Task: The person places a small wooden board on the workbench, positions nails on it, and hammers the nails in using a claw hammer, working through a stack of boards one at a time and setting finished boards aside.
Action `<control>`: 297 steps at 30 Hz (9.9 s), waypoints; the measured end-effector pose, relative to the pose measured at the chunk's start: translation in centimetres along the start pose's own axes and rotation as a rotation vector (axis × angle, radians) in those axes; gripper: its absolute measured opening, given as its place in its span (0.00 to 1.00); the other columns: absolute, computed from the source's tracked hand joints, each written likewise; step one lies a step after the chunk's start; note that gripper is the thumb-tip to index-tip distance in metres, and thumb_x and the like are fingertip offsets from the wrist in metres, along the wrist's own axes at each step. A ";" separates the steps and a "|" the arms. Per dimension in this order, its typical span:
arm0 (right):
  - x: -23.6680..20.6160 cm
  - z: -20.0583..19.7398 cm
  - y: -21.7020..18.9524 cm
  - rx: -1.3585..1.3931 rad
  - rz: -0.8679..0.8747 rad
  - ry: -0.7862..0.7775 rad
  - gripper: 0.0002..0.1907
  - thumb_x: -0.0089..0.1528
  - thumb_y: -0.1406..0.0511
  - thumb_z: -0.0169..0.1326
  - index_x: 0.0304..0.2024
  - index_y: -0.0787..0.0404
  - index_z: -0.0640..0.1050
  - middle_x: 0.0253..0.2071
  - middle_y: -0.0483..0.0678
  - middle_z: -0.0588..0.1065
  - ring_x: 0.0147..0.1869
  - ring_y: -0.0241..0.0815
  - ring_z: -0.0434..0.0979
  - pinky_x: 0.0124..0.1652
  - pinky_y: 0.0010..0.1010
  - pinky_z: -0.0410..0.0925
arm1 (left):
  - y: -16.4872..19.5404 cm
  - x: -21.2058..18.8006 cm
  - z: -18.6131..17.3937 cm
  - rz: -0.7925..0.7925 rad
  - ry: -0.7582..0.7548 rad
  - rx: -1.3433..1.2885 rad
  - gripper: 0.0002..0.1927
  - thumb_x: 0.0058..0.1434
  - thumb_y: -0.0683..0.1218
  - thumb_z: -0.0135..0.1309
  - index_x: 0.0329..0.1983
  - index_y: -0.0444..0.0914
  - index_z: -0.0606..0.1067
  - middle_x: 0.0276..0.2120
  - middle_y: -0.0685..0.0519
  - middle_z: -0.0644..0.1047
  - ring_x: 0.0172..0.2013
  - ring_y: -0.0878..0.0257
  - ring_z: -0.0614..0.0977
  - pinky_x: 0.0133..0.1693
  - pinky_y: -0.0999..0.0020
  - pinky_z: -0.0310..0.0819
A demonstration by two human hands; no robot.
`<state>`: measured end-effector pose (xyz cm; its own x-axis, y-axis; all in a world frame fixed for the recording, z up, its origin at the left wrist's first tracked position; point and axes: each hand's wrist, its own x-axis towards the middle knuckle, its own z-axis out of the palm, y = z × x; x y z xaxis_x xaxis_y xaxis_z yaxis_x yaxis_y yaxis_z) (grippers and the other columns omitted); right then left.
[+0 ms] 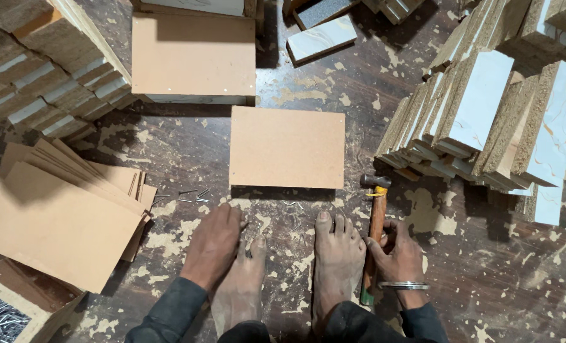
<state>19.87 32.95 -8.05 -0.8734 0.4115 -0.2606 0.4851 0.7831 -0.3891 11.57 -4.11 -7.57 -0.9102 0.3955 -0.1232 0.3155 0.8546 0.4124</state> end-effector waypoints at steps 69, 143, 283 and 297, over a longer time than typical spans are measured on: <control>-3.7 -3.2 -1.6 1.438 0.320 -0.641 0.18 0.67 0.68 0.50 0.57 0.70 0.68 0.20 0.41 0.66 0.15 0.32 0.63 0.12 0.26 0.62 | 8.2 4.2 -0.3 -0.105 0.013 -0.705 0.15 0.60 0.42 0.58 0.50 0.42 0.81 0.33 0.51 0.80 0.30 0.62 0.83 0.35 0.68 0.84; -4.2 -0.9 1.2 0.250 -0.360 0.010 0.17 0.70 0.61 0.44 0.54 0.64 0.77 0.38 0.56 0.80 0.34 0.56 0.82 0.34 0.42 0.72 | 7.5 10.5 1.0 0.290 0.317 -0.425 0.25 0.57 0.41 0.60 0.58 0.34 0.71 0.52 0.39 0.73 0.50 0.40 0.76 0.51 0.50 0.73; -3.4 1.0 -10.7 0.184 -0.713 0.044 0.12 0.67 0.64 0.49 0.50 0.65 0.73 0.27 0.57 0.77 0.26 0.53 0.78 0.26 0.42 0.69 | -1.0 6.3 -3.0 0.089 0.536 -0.397 0.05 0.59 0.40 0.59 0.38 0.39 0.76 0.34 0.52 0.70 0.40 0.53 0.72 0.44 0.55 0.65; -2.7 3.7 -8.6 0.255 -0.815 0.141 0.21 0.69 0.59 0.40 0.55 0.67 0.74 0.27 0.50 0.77 0.21 0.39 0.74 0.18 0.31 0.69 | -2.3 5.6 -3.5 0.107 0.323 -0.299 0.58 0.46 0.48 0.72 0.75 0.35 0.50 0.56 0.39 0.67 0.54 0.46 0.71 0.57 0.51 0.67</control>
<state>18.21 23.43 -7.28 -0.9421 -0.1658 0.2914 -0.3146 0.7378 -0.5973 4.83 -5.02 -6.04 -0.9286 0.3105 0.2030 0.3644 0.6610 0.6560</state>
